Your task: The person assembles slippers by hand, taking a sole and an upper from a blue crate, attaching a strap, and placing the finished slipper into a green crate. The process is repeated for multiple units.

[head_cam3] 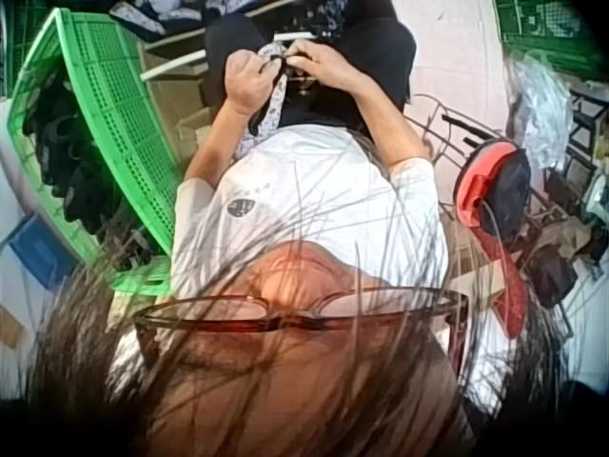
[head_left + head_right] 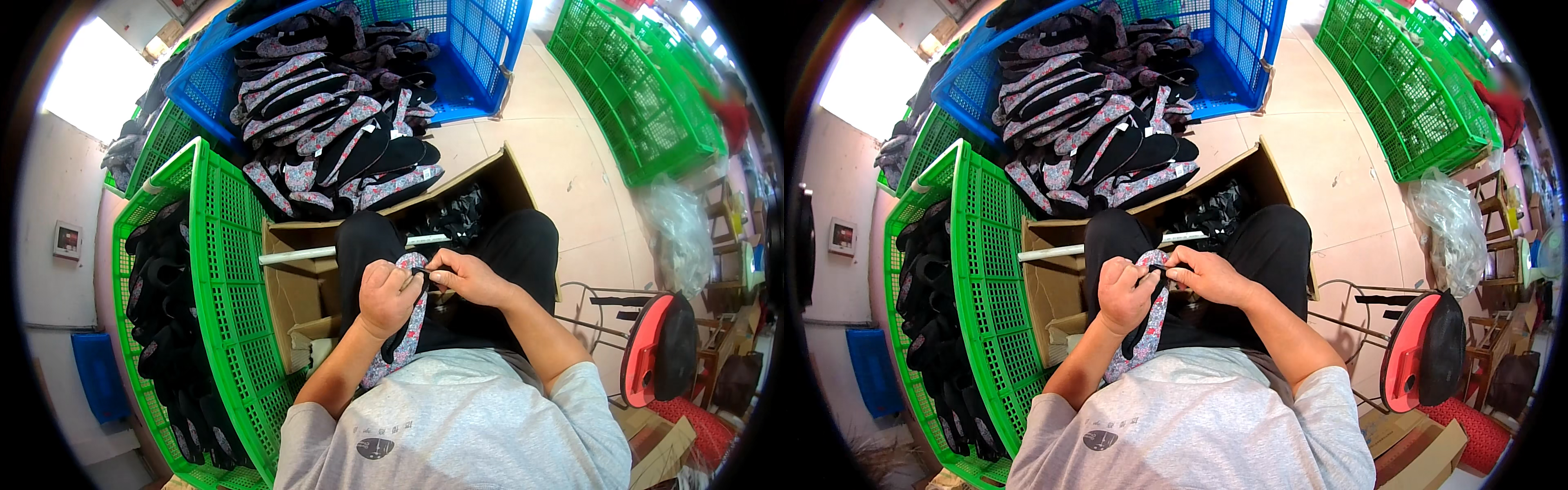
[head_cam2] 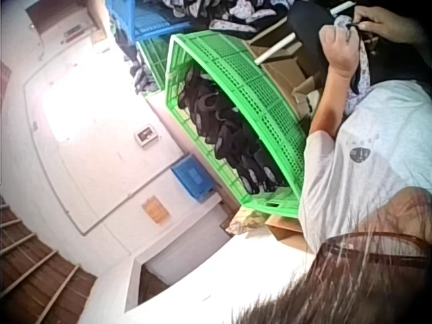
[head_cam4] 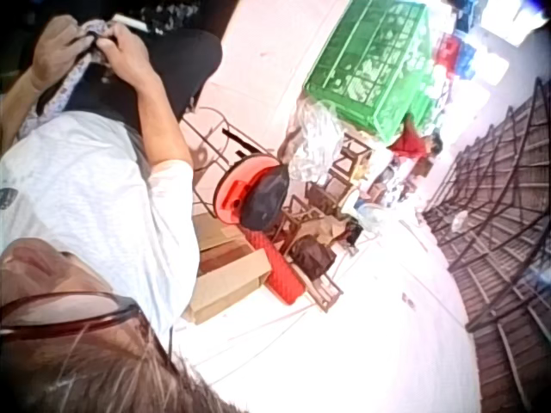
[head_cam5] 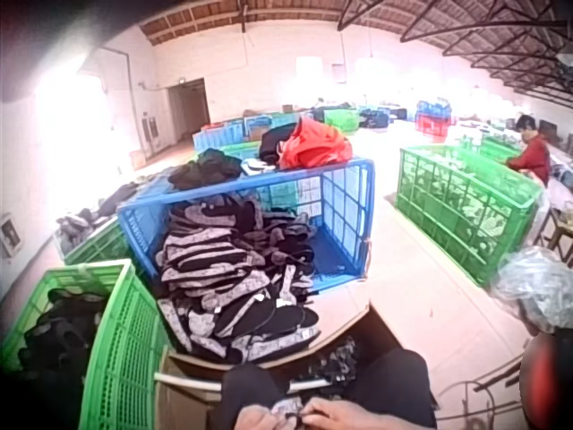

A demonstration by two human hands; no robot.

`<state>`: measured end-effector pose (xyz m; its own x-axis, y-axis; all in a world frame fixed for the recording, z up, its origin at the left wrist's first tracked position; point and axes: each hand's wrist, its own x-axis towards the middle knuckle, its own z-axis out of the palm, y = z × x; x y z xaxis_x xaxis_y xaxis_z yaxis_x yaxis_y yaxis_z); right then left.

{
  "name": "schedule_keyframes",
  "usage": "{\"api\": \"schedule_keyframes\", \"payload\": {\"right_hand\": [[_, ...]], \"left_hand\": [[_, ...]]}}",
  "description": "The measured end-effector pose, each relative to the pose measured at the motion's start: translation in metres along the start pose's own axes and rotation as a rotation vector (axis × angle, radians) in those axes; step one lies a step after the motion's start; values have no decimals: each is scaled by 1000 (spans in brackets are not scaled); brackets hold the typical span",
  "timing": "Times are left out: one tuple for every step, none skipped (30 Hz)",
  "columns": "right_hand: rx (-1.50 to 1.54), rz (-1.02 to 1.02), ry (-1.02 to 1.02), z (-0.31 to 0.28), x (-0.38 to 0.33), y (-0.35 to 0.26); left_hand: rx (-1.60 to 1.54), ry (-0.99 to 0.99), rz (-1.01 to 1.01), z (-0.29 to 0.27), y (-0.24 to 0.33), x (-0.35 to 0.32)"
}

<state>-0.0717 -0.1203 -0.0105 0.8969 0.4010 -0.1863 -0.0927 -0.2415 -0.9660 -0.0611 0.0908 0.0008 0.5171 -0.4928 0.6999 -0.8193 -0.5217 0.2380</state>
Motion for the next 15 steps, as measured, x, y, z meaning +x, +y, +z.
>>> {"api": "schedule_keyframes", "payload": {"right_hand": [[29, -2, 7, 1, 0, 0], [58, -2, 14, 1, 1, 1], [87, -3, 21, 2, 1, 2], [100, -2, 23, 2, 1, 3], [113, -1, 26, 1, 1, 4], [126, 1, 29, 1, 1, 5], [146, 7, 46, 1, 1, 6], [165, 12, 64, 1, 1, 8], [183, 16, 82, 1, 1, 10], [195, 4, 120, 3, 0, 13], [204, -15, 154, 6, 0, 14], [205, -37, 200, 7, 0, 16], [248, -19, 204, 11, -1, 23], [157, -17, 229, 16, -3, 27], [134, -19, 221, 20, -5, 20]], "left_hand": [[0, -1, 1, -1, 0, 0], [0, -1, 2, -1, 1, 1], [-1, -2, 3, -2, 1, 1], [-4, 1, 4, -2, 1, 1], [-8, 3, 5, -1, 1, 1], [-12, 6, 6, -1, 1, 1], [-15, 3, 6, -1, 1, 0], [-17, 1, 7, -1, 1, 1], [-19, -1, 9, -1, 1, 1], [-24, -7, 2, -1, 2, 0], [-21, -8, -4, -3, 2, 1], [-27, -3, -1, -2, 1, 3], [-29, 16, -11, 0, 2, 3], [-25, 19, -30, 0, 2, 5], [-13, -2, -65, -1, 2, 8]]}}
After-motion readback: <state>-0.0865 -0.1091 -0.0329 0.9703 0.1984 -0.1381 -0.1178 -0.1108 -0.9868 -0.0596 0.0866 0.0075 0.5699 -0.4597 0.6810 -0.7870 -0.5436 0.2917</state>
